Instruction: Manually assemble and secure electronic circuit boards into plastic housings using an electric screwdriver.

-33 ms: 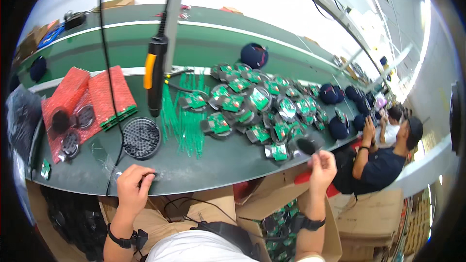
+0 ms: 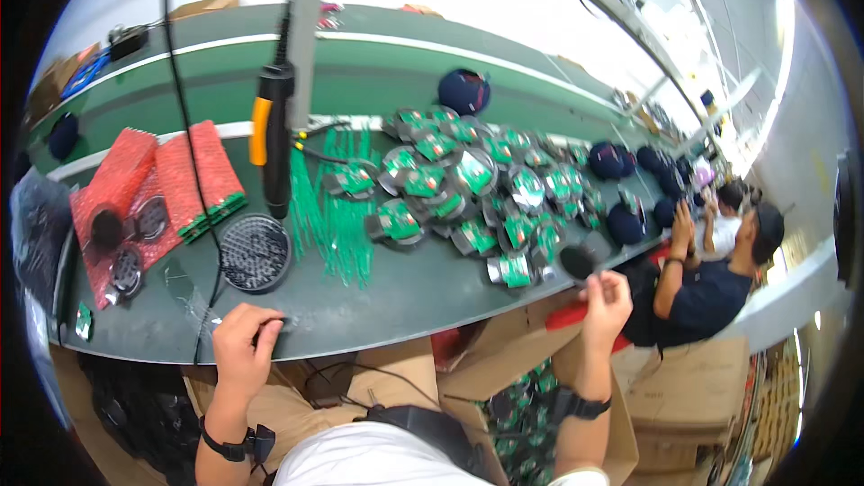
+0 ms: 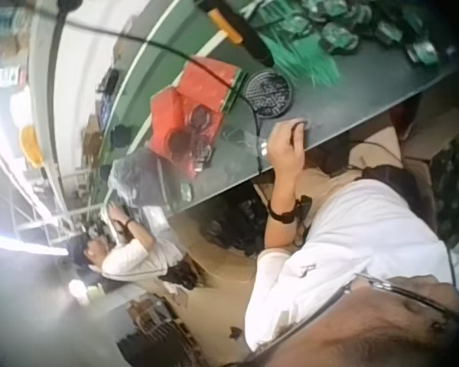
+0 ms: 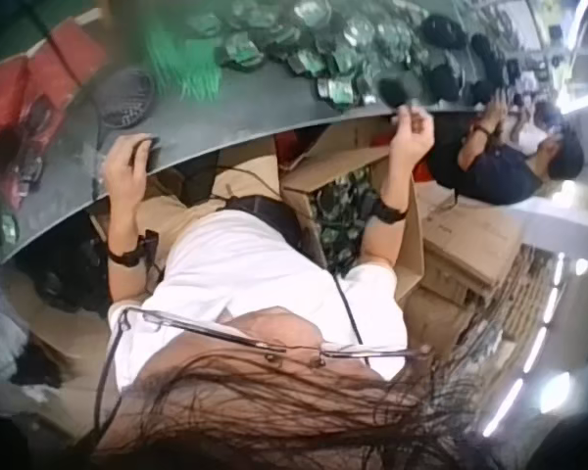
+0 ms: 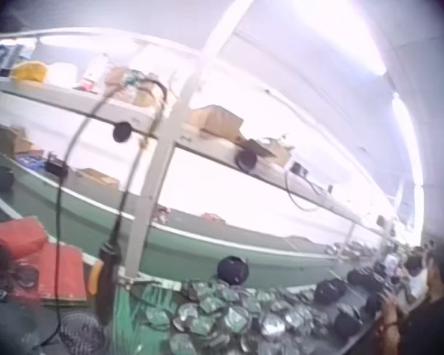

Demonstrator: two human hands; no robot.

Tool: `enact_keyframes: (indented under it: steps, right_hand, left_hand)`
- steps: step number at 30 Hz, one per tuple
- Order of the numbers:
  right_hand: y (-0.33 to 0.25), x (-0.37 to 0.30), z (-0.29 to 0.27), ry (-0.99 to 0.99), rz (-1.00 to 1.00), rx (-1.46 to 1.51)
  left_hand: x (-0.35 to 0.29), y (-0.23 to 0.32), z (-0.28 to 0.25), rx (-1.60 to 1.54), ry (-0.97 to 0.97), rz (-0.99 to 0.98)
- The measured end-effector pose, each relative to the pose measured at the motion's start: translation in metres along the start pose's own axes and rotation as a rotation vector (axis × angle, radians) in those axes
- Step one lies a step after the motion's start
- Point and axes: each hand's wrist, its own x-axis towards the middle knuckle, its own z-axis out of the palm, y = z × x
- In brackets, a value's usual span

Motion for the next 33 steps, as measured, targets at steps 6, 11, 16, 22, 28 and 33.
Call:
enact_keyframes:
  steps: [6,11,16,22,28,33]
  right_hand:
    - [0.032,-0.02,-0.1,-0.127,0.102,-0.555]
    - [0.067,-0.082,-0.126,-0.277,0.225,-1.03]
    - [0.111,-0.13,-0.173,-0.451,0.479,-1.301]
    - [0.147,-0.166,-0.253,-0.497,0.812,-1.515]
    - [0.176,-0.2,-0.3,-0.426,0.909,-1.573]
    - [0.211,-0.209,-0.308,-0.555,0.84,-1.608]
  left_hand:
    - [0.0,-0.002,0.005,0.082,0.021,0.069]
    - [0.001,0.0,0.006,0.128,-0.018,0.086]
    - [-0.001,-0.002,0.005,0.121,-0.052,0.078]
    - [0.0,-0.004,0.005,0.098,-0.084,0.111]
    - [-0.001,-0.007,0.003,0.12,-0.107,0.102]
    - [0.0,-0.006,0.005,0.095,-0.043,0.105]
